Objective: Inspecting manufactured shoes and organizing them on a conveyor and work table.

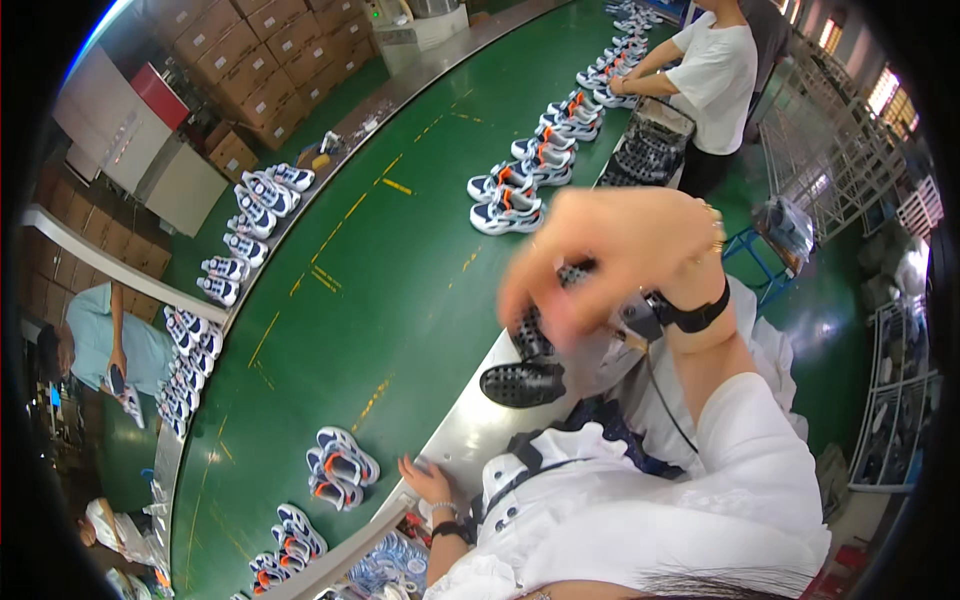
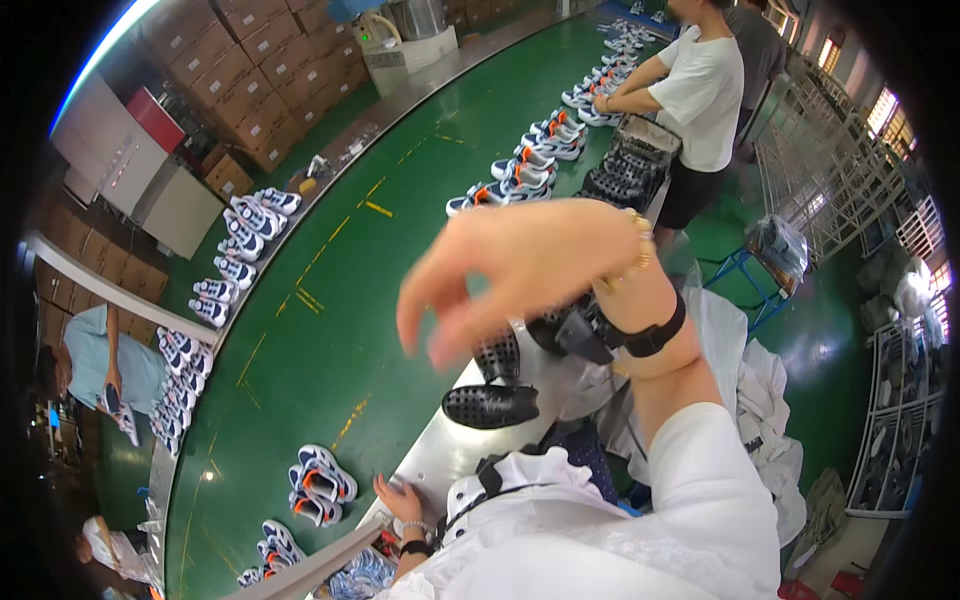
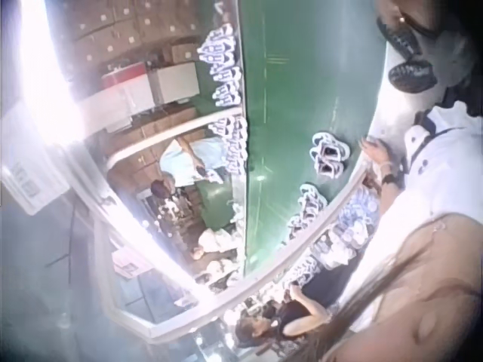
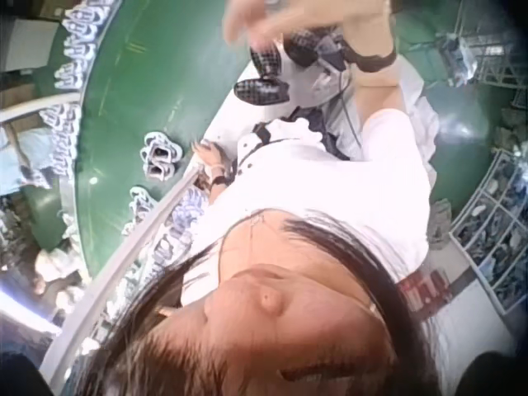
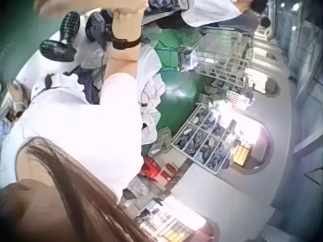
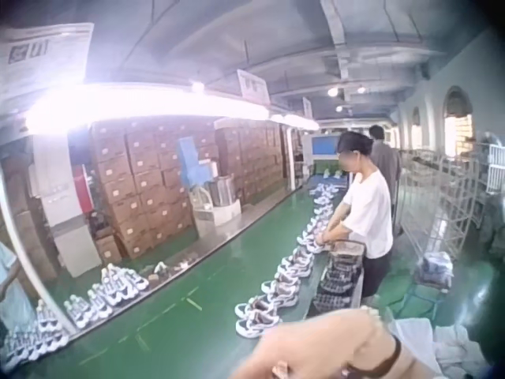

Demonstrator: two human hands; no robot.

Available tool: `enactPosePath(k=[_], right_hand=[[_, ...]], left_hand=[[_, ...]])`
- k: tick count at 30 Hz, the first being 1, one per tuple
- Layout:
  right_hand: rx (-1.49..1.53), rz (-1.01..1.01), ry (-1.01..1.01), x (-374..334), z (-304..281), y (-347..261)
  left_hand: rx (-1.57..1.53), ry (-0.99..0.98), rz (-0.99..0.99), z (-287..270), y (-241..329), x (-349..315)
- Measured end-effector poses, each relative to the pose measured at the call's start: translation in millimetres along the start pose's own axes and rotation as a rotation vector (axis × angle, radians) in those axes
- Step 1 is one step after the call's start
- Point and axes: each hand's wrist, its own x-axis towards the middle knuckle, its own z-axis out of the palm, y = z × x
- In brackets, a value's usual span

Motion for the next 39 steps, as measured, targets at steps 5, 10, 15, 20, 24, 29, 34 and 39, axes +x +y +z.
enactPosePath(k=[5, 10, 15, 20, 24, 29, 34, 39], right_hand=[[-0.44, 0.337, 0.389, 24.7, -84.5, 173.2], [-0.639, 0.632, 0.06, 48.0, -122.6, 336.8], [-0.519, 0.924, -0.302, 89.2, -94.0, 430.0], [-0.698, 1.103, -0.335, 89.9, -78.7, 548.3], [-0.634, 1.104, -0.136, 84.1, -65.9, 556.0], [-0.65, 0.953, -0.182, 131.3, -56.0, 470.7], [-0.623, 0.936, -0.288, 177.4, -78.8, 394.6], [-0.488, 0.737, -0.304, 258.9, -5.0, 264.6]], left_hand=[[-0.009, -0.013, -0.038, 1.4, 14.3, 0.0], [0.038, 0.048, -0.137, -7.9, 12.2, -6.1], [0.03, 0.118, -0.306, -25.8, 36.1, -43.7], [0.737, 0.19, 0.186, -48.4, 76.6, -61.8], [0.381, 0.183, -0.065, -36.0, 65.9, -62.1], [-0.058, 0.148, -0.369, -39.0, 21.9, -84.4], [-0.312, 0.123, -0.344, -50.0, 42.6, -39.1], [-0.375, 0.048, -0.256, -70.2, 29.2, -10.7]])
